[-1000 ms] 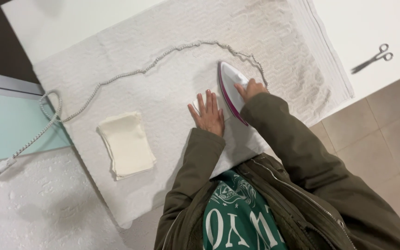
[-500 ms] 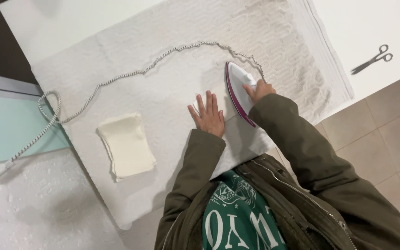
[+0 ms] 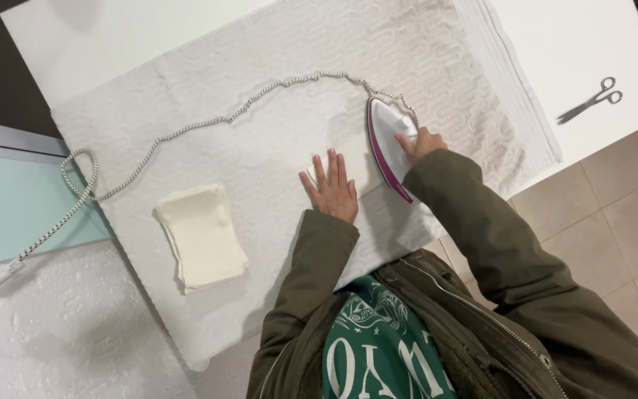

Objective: The recorder is ironing small pieces of white fabric on a cloth-covered table.

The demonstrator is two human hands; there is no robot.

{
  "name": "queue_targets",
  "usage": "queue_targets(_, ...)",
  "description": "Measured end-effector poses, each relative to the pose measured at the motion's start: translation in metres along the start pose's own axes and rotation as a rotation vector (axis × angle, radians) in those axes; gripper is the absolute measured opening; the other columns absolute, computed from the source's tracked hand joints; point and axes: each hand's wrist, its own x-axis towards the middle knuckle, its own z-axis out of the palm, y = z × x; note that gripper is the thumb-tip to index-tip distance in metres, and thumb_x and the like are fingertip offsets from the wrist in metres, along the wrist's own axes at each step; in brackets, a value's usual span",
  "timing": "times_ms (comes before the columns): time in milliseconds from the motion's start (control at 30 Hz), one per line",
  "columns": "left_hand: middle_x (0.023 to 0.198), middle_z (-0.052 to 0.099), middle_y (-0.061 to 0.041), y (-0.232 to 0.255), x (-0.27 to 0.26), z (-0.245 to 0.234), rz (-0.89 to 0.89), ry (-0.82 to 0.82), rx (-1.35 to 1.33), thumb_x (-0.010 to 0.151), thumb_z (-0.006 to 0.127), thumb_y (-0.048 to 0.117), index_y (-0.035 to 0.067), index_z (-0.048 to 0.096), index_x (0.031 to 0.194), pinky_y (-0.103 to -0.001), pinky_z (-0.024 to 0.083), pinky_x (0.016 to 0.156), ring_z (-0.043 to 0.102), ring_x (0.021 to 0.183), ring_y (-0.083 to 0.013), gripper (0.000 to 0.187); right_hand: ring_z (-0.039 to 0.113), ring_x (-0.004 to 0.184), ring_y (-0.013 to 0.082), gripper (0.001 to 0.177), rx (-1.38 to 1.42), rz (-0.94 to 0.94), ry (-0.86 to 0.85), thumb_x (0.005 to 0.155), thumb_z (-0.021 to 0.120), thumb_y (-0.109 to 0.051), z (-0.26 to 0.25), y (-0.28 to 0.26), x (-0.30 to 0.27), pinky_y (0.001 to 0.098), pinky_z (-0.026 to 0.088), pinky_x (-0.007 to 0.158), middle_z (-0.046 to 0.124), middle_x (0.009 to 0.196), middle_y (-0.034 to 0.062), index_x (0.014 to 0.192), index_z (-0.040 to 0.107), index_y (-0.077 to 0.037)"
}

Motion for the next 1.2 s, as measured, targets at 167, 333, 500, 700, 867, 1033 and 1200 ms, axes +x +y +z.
queue_targets(167,0.172,0.019,-0.007,0.003,-0.004,-0.004,-0.001,-0.009,0.039,0.105,0.044,0.038,0.008,0.03,0.163,-0.07,0.008,0.123,0.011,0.158,-0.0372,0.066,0.071,0.092,0.0479,0.071,0.007,-0.021,0.006,0.098,0.059,-0.064,-0.004,0.003,-0.008,0.0555,0.058,0.08,0.07,0.101,0.0319,0.118,0.065,0.003)
queue_targets(333,0.172,0.019,-0.009,0.001,-0.001,-0.001,-0.007,-0.007,-0.044,0.106,0.044,0.038,0.007,0.029,0.163,-0.07,0.007,0.123,0.01,0.158,-0.0387,0.066,0.072,0.089,0.0474,0.073,-0.02,-0.046,0.008,0.098,0.059,-0.067,-0.001,0.006,0.008,0.0551,0.058,0.078,0.07,0.098,0.0324,0.117,0.065,0.004)
queue_targets(500,0.172,0.018,-0.007,0.002,-0.001,-0.004,-0.018,-0.001,0.013,0.104,0.043,0.038,0.009,0.029,0.163,-0.07,0.006,0.123,0.01,0.158,-0.0376,0.067,0.072,0.088,0.046,0.074,-0.022,-0.049,0.006,0.097,0.056,-0.067,-0.003,0.017,0.006,0.055,0.058,0.076,0.07,0.098,0.0314,0.116,0.064,0.004)
queue_targets(700,0.168,0.023,-0.013,-0.018,0.004,0.021,-0.033,-0.001,-0.187,0.101,0.052,0.034,0.005,0.032,0.159,-0.065,0.011,0.123,0.015,0.156,-0.0358,0.068,0.073,0.091,0.0458,0.075,-0.09,-0.082,-0.049,0.097,0.054,-0.07,-0.034,0.021,0.007,0.0557,0.058,0.078,0.072,0.099,0.0296,0.123,0.061,0.0)
queue_targets(867,0.149,0.046,-0.02,-0.056,0.01,0.009,-0.194,0.205,-0.656,0.094,0.067,0.01,0.001,0.044,0.149,-0.052,0.035,0.118,0.042,0.139,-0.0388,0.06,0.07,0.092,0.0487,0.072,-0.169,-0.157,-0.027,0.096,0.057,-0.069,-0.065,0.019,0.021,0.0578,0.056,0.078,0.07,0.101,0.0306,0.127,0.06,-0.004)
queue_targets(1033,0.122,0.055,-0.019,-0.055,0.026,-0.014,-0.214,0.163,-0.552,0.079,0.083,0.011,0.001,0.055,0.129,-0.049,0.043,0.101,0.051,0.116,-0.0391,0.058,0.068,0.102,0.0444,0.061,-0.167,-0.435,0.201,0.09,0.071,-0.05,-0.067,-0.004,0.009,0.0539,0.053,0.087,0.069,0.111,0.0269,0.128,0.059,-0.004)
queue_targets(1200,0.105,0.06,-0.014,-0.055,0.025,-0.016,-0.202,0.115,-0.505,0.079,0.085,0.013,0.01,0.064,0.093,-0.047,0.044,0.097,0.052,0.11,-0.0362,0.026,0.06,0.123,0.0371,0.056,0.103,-1.09,-0.02,0.08,0.08,-0.015,-0.014,-0.064,-0.014,0.0466,0.049,0.106,0.063,0.133,0.0181,0.132,0.06,-0.008)
